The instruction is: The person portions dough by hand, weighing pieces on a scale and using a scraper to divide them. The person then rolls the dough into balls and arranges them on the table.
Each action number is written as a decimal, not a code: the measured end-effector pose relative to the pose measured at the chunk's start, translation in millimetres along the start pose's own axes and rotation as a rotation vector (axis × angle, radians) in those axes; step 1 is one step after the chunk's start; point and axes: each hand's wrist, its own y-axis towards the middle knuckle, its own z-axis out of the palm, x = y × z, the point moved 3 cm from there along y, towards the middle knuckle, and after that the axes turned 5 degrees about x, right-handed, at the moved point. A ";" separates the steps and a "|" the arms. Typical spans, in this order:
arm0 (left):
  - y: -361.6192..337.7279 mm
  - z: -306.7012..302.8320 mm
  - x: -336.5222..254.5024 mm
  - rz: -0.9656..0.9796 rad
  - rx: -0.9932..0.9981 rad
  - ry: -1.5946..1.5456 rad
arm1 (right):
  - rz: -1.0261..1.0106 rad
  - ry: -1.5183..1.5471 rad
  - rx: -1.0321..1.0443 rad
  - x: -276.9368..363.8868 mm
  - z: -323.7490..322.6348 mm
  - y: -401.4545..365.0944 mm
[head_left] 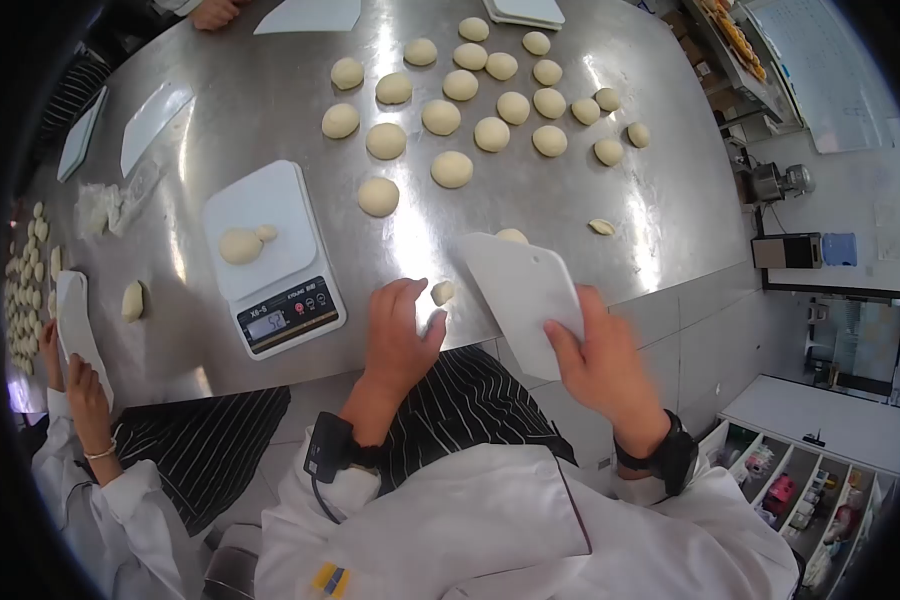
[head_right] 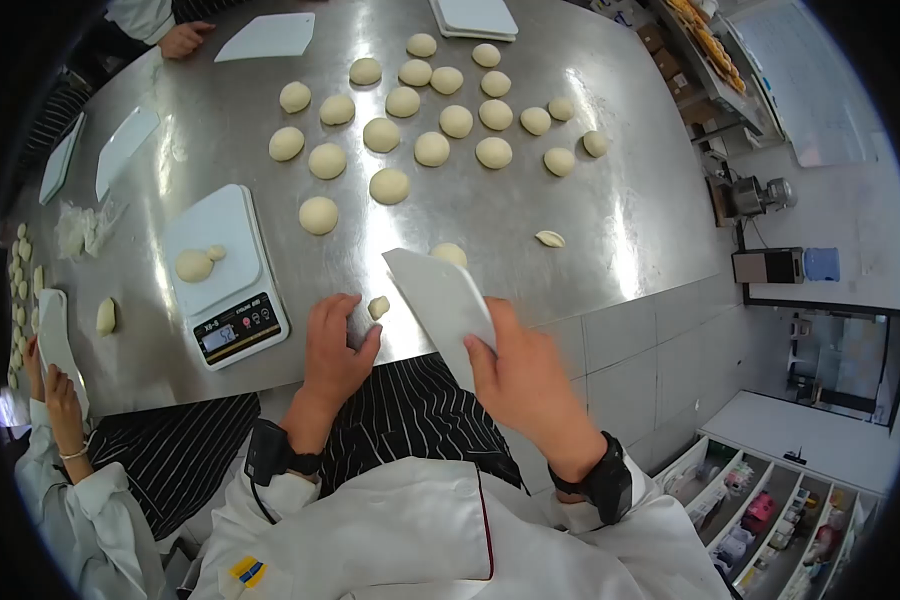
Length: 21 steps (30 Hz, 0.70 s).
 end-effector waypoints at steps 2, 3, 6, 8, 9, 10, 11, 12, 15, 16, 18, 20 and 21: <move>1.1 -2.1 -2.0 0.035 -0.039 0.014 | 0.006 -0.149 0.110 7.3 16.5 -1.4; 6.0 -4.4 -5.2 0.038 -0.032 -0.009 | 0.008 -0.157 0.123 10.6 21.0 -1.8; 13.8 5.7 -3.8 0.037 -0.046 -0.065 | 0.007 -0.163 0.158 18.1 34.5 3.3; 13.2 8.4 1.3 0.058 -0.069 -0.114 | 0.025 -0.324 0.149 20.9 42.6 8.8; 13.9 8.1 1.6 0.076 -0.085 -0.133 | 0.003 -0.290 0.172 21.4 47.6 11.4; 12.5 6.3 2.3 0.056 -0.087 -0.102 | 0.024 -0.273 0.167 19.2 48.2 11.6; 12.9 7.3 0.6 0.060 -0.069 -0.113 | 0.048 -0.266 0.158 17.9 48.6 11.5; 14.0 7.5 -0.2 0.067 -0.055 -0.134 | 0.035 -0.262 0.171 19.3 50.2 12.5; 15.0 6.8 -3.7 0.070 -0.031 -0.095 | 0.047 -0.267 0.178 23.5 48.7 15.6; 14.9 6.7 -3.7 0.069 -0.010 -0.090 | 0.067 -0.281 0.185 25.9 49.0 16.3; 15.5 5.5 -2.3 0.069 -0.005 -0.094 | 0.089 -0.301 0.186 30.1 50.3 18.0; 14.2 7.5 -3.8 0.070 0.009 -0.104 | 0.101 -0.327 0.205 32.6 49.0 17.6; 13.3 9.4 -2.5 0.064 0.018 -0.092 | 0.102 -0.333 0.200 32.0 46.8 16.9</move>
